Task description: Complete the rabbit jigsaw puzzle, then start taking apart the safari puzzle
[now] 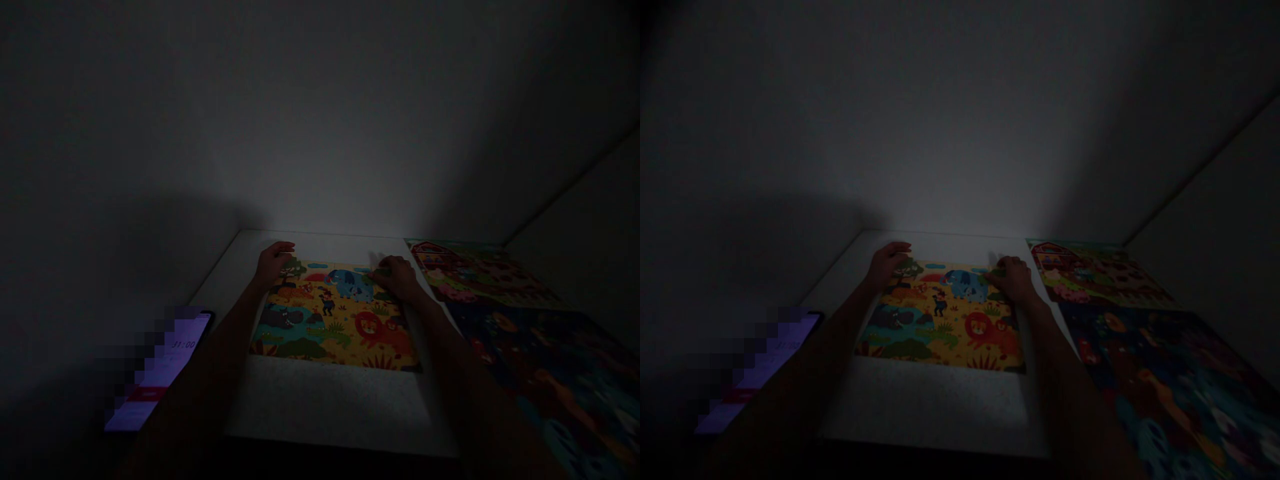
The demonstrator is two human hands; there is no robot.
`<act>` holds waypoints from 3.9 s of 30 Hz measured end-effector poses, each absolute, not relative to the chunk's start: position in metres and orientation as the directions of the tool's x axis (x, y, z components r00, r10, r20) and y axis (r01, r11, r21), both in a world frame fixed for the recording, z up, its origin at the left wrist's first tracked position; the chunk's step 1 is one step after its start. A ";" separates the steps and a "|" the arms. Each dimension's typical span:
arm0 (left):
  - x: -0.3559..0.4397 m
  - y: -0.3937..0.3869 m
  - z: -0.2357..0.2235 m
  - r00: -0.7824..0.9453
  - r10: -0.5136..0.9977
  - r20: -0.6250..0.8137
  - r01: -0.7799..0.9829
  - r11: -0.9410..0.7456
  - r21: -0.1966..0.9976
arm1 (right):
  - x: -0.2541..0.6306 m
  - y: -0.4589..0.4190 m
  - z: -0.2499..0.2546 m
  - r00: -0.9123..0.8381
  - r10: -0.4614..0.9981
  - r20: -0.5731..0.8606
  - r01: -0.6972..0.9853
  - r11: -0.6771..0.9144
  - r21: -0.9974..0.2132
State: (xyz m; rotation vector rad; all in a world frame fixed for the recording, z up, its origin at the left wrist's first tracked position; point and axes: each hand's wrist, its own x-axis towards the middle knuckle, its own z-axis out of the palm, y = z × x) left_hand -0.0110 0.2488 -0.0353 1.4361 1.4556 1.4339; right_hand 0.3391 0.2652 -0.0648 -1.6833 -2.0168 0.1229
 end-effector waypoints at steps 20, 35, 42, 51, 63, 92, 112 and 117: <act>0.008 0.248 -0.050 0.031 0.916 0.400 0.809 -0.258 0.529 | 0.348 0.249 -0.023 -0.088 0.994 0.061 0.353 0.088 -0.931; 0.030 0.233 -0.047 0.279 0.901 0.333 0.875 -0.382 0.298 | 0.339 0.248 -0.030 -0.101 0.992 0.076 0.264 0.100 -0.959; 0.033 0.236 -0.044 0.267 0.873 0.408 0.854 -0.410 0.320 | 0.345 0.254 -0.038 -0.090 0.995 0.040 0.107 0.050 -0.993; 0.031 0.240 -0.041 0.155 0.897 0.413 0.769 -0.373 0.519 | 0.329 0.264 -0.057 0.024 0.999 0.042 0.128 0.038 -0.991; 0.020 0.250 -0.046 -0.273 0.824 0.496 0.777 -0.115 0.619 | 0.320 0.247 -0.046 -0.282 0.943 0.174 0.743 0.330 -0.582; 0.045 0.224 -0.046 0.437 0.881 0.180 0.819 -0.473 0.324 | 0.303 0.245 -0.051 -0.316 0.925 0.211 0.830 0.378 -0.410; 0.049 0.213 -0.042 0.364 0.917 0.163 0.785 -0.396 0.476 | 0.302 0.233 -0.028 -0.390 0.918 0.072 0.804 0.378 -0.460; 0.053 0.206 -0.034 0.338 0.929 0.151 0.676 -0.351 0.648 | 0.298 0.227 -0.025 -0.348 0.928 0.131 0.622 0.333 -0.708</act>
